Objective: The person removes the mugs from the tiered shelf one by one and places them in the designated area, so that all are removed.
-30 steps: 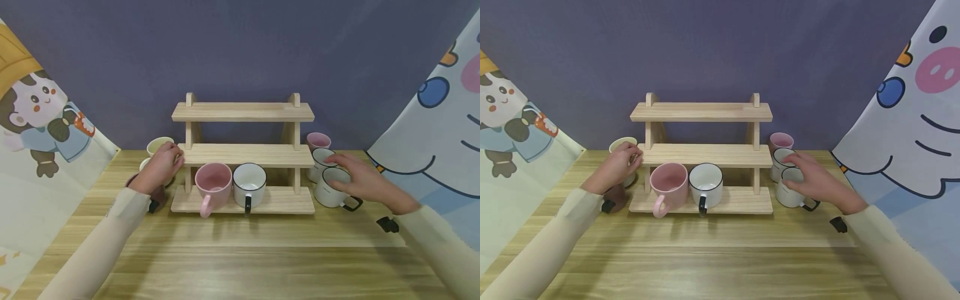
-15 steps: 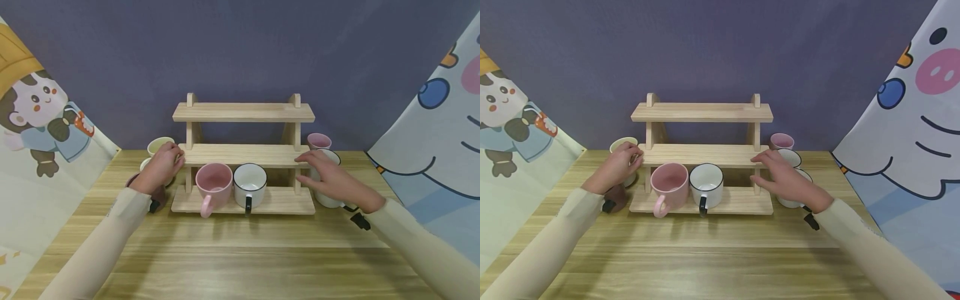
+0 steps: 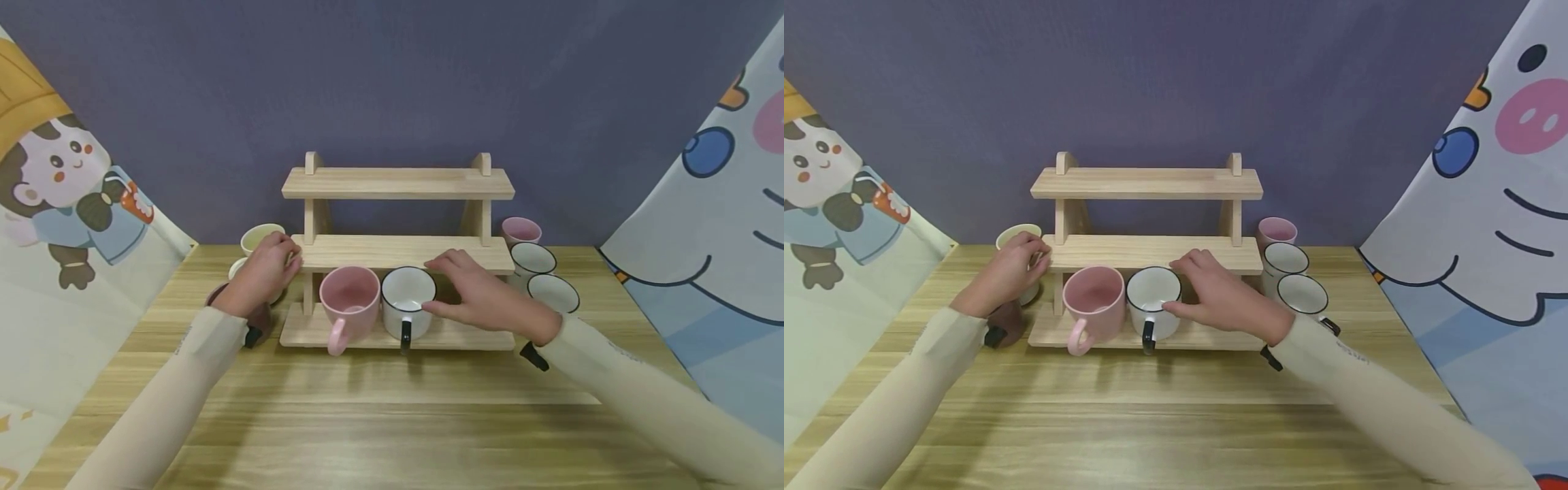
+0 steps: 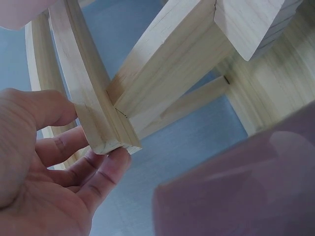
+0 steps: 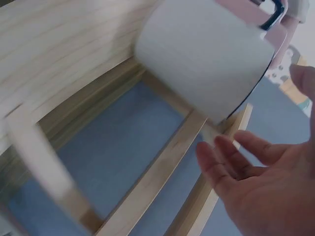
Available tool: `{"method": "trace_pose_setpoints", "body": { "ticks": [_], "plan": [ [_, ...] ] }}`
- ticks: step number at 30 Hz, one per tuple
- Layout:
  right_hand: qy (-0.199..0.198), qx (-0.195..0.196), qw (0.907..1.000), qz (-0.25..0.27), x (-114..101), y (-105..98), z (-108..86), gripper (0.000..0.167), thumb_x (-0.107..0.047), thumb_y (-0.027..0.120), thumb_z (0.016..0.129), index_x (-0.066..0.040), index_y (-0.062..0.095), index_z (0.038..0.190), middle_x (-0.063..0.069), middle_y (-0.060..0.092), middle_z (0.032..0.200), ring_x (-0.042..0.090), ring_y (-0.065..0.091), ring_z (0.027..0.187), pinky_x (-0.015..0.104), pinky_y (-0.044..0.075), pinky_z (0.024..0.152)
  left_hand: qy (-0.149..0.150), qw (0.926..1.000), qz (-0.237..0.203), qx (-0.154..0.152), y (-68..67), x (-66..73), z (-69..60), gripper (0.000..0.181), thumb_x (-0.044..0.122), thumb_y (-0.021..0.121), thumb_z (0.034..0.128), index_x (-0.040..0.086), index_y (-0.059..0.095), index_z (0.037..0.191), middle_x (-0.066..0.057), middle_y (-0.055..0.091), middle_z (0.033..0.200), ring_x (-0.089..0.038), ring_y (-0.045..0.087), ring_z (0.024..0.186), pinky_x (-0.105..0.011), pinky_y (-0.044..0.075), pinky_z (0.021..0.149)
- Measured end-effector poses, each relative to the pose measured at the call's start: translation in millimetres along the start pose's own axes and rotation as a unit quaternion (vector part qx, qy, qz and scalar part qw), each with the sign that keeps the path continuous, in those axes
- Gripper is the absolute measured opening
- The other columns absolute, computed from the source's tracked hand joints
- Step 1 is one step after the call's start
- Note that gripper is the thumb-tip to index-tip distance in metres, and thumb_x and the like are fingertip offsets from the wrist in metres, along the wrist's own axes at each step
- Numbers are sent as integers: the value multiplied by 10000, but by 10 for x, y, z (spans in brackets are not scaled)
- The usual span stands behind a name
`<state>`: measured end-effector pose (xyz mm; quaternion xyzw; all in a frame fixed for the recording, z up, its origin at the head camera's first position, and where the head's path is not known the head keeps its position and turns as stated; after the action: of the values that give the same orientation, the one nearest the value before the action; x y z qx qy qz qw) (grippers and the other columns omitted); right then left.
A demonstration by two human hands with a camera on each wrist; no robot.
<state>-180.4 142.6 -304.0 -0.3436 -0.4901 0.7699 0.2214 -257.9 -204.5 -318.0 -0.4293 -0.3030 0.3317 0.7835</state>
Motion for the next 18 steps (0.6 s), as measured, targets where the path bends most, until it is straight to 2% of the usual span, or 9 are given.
{"method": "trace_pose_setpoints", "body": {
  "ticks": [6, 11, 15, 18],
  "plan": [
    [361, -270, 9989, -152, -100, 119, 160, 849, -612, 636, 791, -15, 447, 1363, 94, 470, 1188, 182, 454, 1048, 352, 451, 866, 35, 10000, 9, 4, 12, 4, 10, 189, 51, 588, 888, -115, 632, 966, -247, 533, 999, -383, 516, 945, -480, 426, 872],
    [742, -434, 9961, -207, -141, 206, 257, 958, -693, 634, 728, -14, 443, 1376, 90, 454, 1206, 185, 459, 1057, 339, 472, 834, -20, 10000, 3, -28, 4, 6, 5, 192, 56, 585, 890, -113, 630, 969, -250, 528, 1007, -384, 511, 955, -480, 426, 874],
    [945, -408, 9945, -217, -191, 241, 313, 971, -679, 667, 704, 12, 465, 1356, 93, 442, 1186, 192, 450, 1018, 333, 482, 781, -50, 10000, 0, -27, -6, 7, 0, 192, 55, 584, 889, -114, 627, 968, -253, 526, 1009, -388, 506, 962, -483, 422, 880],
    [928, -299, 9947, -326, -214, 255, 347, 928, -639, 690, 701, 32, 501, 1314, 93, 448, 1133, 187, 451, 971, 315, 475, 752, -40, 10000, 5, -18, 0, 1, 1, 190, 54, 585, 888, -114, 626, 965, -252, 527, 1004, -387, 509, 955, -482, 423, 877]
  ]
}}
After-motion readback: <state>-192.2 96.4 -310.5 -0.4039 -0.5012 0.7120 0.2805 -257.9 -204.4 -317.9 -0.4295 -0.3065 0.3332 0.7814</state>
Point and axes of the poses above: each hand's wrist, its own z-axis towards the middle knuckle, its own y-axis out of the palm, x = y × z, the point moved 2 cm from there along z, towards the middle knuckle
